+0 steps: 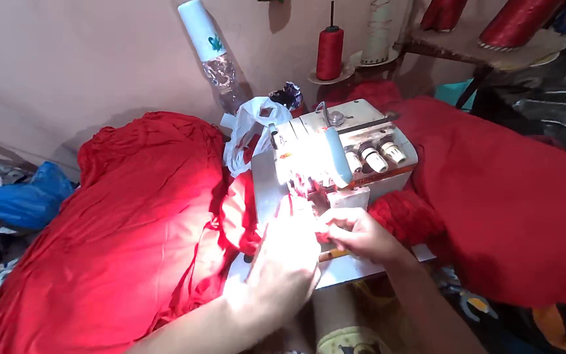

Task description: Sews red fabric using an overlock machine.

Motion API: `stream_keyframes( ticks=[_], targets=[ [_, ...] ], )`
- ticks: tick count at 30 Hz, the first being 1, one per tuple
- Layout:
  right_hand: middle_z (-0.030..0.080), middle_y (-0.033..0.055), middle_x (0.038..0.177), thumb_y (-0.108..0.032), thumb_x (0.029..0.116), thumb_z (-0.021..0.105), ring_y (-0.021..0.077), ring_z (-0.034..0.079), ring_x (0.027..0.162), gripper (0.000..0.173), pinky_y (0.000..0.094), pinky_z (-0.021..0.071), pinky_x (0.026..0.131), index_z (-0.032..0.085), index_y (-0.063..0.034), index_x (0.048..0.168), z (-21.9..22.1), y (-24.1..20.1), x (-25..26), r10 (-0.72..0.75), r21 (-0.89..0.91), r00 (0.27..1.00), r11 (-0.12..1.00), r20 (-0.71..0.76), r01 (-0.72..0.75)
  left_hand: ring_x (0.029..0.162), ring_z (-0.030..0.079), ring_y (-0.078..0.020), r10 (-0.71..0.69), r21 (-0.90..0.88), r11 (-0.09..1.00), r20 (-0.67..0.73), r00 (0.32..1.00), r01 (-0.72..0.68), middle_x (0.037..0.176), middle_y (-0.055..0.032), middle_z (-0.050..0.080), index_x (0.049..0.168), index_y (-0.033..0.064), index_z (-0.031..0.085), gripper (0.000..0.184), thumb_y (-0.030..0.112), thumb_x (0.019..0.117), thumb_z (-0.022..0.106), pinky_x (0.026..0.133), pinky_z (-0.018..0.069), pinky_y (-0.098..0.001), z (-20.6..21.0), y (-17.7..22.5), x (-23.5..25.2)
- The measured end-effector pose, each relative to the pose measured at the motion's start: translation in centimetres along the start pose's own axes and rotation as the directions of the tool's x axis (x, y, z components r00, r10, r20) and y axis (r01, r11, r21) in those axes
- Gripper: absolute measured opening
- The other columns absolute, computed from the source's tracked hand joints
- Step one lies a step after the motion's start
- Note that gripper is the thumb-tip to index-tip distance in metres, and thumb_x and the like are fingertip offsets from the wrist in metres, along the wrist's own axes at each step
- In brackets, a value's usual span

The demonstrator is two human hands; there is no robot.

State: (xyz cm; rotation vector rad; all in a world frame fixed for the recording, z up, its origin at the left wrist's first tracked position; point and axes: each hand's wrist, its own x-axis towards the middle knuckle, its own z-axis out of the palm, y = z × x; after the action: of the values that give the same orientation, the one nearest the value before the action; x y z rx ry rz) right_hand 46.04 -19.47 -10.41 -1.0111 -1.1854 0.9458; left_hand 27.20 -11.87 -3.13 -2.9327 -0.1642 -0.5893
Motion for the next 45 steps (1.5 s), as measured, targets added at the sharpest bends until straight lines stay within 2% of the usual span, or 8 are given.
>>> stream_keyframes(
  ticks=[9, 19, 26, 30, 35, 38, 41, 45],
  targets=[
    [0.059, -0.0139, 0.068, -0.008, 0.0905, 0.056, -0.0061, 0.05, 0.048, 0.052, 0.0108, 0.0402, 0.041, 0.046, -0.003, 0.141, -0.3, -1.3, -2.8, 0.069, -0.146, 0.96, 0.983, -0.273, -0.112, 0.089, 0.07, -0.0267, -0.047, 0.117, 0.991, -0.181, 0.982, 0.069, 0.092, -0.0098, 0.075, 0.088, 0.0084, 0.074, 0.02, 0.019, 0.0915, 0.057, 0.078, 0.0479, -0.044, 3.6, -1.0, 0.1],
    [0.056, -0.0135, 0.068, -0.012, 0.0945, 0.059, -0.0068, 0.047, 0.047, 0.037, 0.0103, 0.0396, 0.042, 0.055, -0.0025, 0.13, 2.0, -2.1, -2.8, 0.045, -0.195, 0.966, 0.976, -0.254, -0.096, 0.122, 0.057, -0.0405, -0.526, -0.254, 0.809, 0.085, 0.846, 0.529, 0.126, -0.0225, 0.065, 0.117, 0.0009, 0.071, 0.029, 0.02, 0.0967, 0.063, 0.099, 0.0419, -0.0602, 5.0, -5.7, 1.0],
    [0.059, -0.0136, 0.061, -0.02, 0.1009, 0.055, -0.0094, 0.048, 0.047, 0.025, 0.0097, 0.041, 0.045, 0.068, -0.0109, 0.082, 4.8, -0.9, -1.9, 0.029, -0.289, 0.992, 0.955, -0.127, -0.065, 0.082, 0.069, -0.035, -0.572, 0.039, 0.795, -0.288, 0.768, 0.606, 0.084, -0.0133, 0.071, 0.096, 0.0042, 0.077, 0.03, 0.029, 0.086, 0.064, 0.069, 0.0502, -0.0529, 1.8, -1.0, -3.3],
    [0.065, -0.0094, 0.072, -0.016, 0.0976, 0.057, -0.0085, 0.056, 0.059, 0.02, 0.0114, 0.0498, 0.056, 0.072, -0.005, 0.091, 5.6, 1.8, -1.8, -0.041, -0.326, 0.982, 0.945, -0.183, -0.021, 0.082, 0.071, -0.0284, -0.473, -0.159, 0.881, -0.249, 0.845, 0.446, 0.079, -0.01, 0.072, 0.071, 0.0072, 0.072, 0.021, 0.023, 0.0839, 0.067, 0.071, 0.0534, -0.0473, 3.9, 4.9, -4.7],
    [0.064, 0.0182, 0.07, -0.017, 0.0988, 0.056, 0.0273, 0.061, 0.063, 0.031, 0.0474, 0.0476, 0.061, 0.069, 0.007, 0.083, 2.3, 1.8, -2.1, -0.238, -0.78, 0.864, 0.577, -0.443, -0.241, 0.088, 0.067, -0.022, -0.441, -0.298, 0.882, -0.251, 0.862, 0.365, 0.086, -0.0058, 0.069, 0.083, 0.0122, 0.076, 0.02, 0.027, 0.0896, 0.065, 0.077, 0.054, -0.0335, 6.1, 6.9, -5.8],
    [0.07, 0.0216, 0.093, -0.026, 0.0957, 0.058, 0.031, 0.067, 0.072, 0.036, 0.0476, 0.0556, 0.063, 0.071, 0.0058, 0.107, 5.2, -0.6, -2.7, -0.371, -0.89, 0.885, 0.445, -0.281, -0.096, 0.089, 0.07, -0.0198, -0.562, -0.335, 0.813, -0.241, 0.791, 0.476, 0.092, -0.0058, 0.074, 0.092, 0.0129, 0.079, 0.021, 0.03, 0.0893, 0.067, 0.079, 0.0556, -0.0329, 5.0, 6.6, -9.3],
    [0.074, 0.0159, 0.1, -0.029, 0.0951, 0.063, 0.0244, 0.072, 0.081, 0.037, 0.0417, 0.0594, 0.069, 0.072, -0.0003, 0.117, 11.6, -2.6, 0.1, -0.386, -0.813, 0.918, 0.56, -0.086, 0.159, 0.089, 0.068, -0.0229, -0.672, -0.367, 0.729, -0.225, 0.705, 0.578, 0.091, -0.0092, 0.07, 0.095, 0.0093, 0.077, 0.023, 0.028, 0.0925, 0.065, 0.081, 0.0564, -0.0366, 3.8, 6.5, -13.3],
    [0.062, 0.0228, 0.13, -0.011, 0.1, 0.054, 0.0353, 0.066, 0.109, 0.039, 0.051, 0.0531, 0.093, 0.059, -0.0017, 0.138, 18.7, -2.1, 10.5, 0.08, -0.747, 0.966, 0.651, 0.246, 0.136, 0.091, 0.069, -0.0244, -0.745, -0.342, 0.666, -0.274, 0.608, 0.662, 0.095, -0.0126, 0.071, 0.096, 0.0054, 0.077, 0.024, 0.025, 0.087, 0.068, 0.082, 0.0576, -0.0352, 2.1, 7.5, -15.7]
  ],
)
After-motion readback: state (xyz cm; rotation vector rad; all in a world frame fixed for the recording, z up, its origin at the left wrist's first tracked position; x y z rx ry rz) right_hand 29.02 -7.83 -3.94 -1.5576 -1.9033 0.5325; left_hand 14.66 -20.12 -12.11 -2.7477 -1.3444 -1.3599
